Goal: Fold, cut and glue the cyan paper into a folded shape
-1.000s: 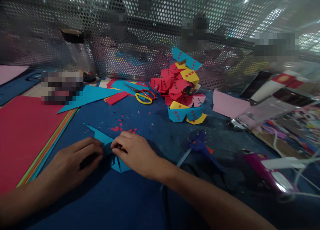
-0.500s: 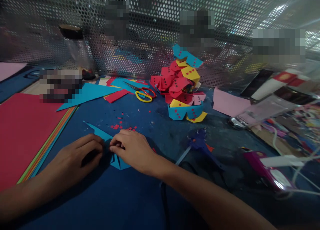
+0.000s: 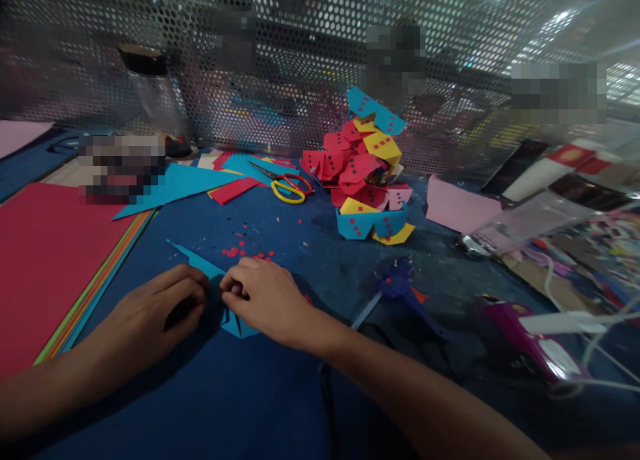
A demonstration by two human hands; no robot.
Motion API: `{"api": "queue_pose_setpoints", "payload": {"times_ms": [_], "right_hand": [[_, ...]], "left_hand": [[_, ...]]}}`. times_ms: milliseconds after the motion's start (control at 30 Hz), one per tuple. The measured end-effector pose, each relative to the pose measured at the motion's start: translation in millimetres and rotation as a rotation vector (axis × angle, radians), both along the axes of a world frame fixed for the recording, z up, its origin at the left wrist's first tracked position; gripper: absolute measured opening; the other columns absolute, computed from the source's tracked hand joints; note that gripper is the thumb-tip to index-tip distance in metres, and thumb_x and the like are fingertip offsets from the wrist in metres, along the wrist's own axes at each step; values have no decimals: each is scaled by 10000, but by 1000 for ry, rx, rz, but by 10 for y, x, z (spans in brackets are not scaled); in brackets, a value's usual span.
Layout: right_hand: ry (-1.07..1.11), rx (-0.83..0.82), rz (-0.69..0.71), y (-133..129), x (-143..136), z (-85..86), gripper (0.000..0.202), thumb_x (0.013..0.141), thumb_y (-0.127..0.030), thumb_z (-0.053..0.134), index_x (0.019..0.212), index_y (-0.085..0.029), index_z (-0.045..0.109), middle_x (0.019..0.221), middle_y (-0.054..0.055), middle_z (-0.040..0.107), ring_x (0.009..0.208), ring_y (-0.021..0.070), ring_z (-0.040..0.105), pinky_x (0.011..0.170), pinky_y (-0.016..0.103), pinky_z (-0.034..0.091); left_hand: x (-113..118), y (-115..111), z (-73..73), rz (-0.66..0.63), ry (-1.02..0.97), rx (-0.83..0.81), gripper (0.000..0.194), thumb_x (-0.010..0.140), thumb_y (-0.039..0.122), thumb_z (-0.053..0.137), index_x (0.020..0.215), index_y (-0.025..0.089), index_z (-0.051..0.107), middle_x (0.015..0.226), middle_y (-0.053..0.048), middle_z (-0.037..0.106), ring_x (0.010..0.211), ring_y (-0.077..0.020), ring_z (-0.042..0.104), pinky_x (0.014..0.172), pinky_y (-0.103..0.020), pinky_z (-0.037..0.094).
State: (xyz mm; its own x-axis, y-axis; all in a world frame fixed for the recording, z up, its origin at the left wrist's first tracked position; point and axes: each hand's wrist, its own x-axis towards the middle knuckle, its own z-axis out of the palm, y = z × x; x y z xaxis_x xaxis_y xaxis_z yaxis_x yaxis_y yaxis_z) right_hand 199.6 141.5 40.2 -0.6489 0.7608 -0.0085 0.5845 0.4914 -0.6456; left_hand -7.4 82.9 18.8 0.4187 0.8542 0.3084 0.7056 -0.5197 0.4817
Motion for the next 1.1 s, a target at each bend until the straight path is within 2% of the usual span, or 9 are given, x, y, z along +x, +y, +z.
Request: {"api": "queue_pose_setpoints", "payload": {"times_ms": [400,1100], "right_hand": [[8,-32,-45,-10,-46,30,62,834,-138,676,826,-198,690,791,-24,661,720,108,570,678,246,392],[7,3,-54,-29,-69,-10,93,815,-107,651,832,-196,673,790,-24,644,727,112,557,693,248,387]], "left_hand": [[18,10,29,0,-4,33,140,899,119,457,828,209,538,916,-37,647,758,-156,624,680,-268,521],[1,3,2,-9,23,34,135,920,111,456,842,201,518,931,-47,633,772,-164,608,691,-286,507]]}}
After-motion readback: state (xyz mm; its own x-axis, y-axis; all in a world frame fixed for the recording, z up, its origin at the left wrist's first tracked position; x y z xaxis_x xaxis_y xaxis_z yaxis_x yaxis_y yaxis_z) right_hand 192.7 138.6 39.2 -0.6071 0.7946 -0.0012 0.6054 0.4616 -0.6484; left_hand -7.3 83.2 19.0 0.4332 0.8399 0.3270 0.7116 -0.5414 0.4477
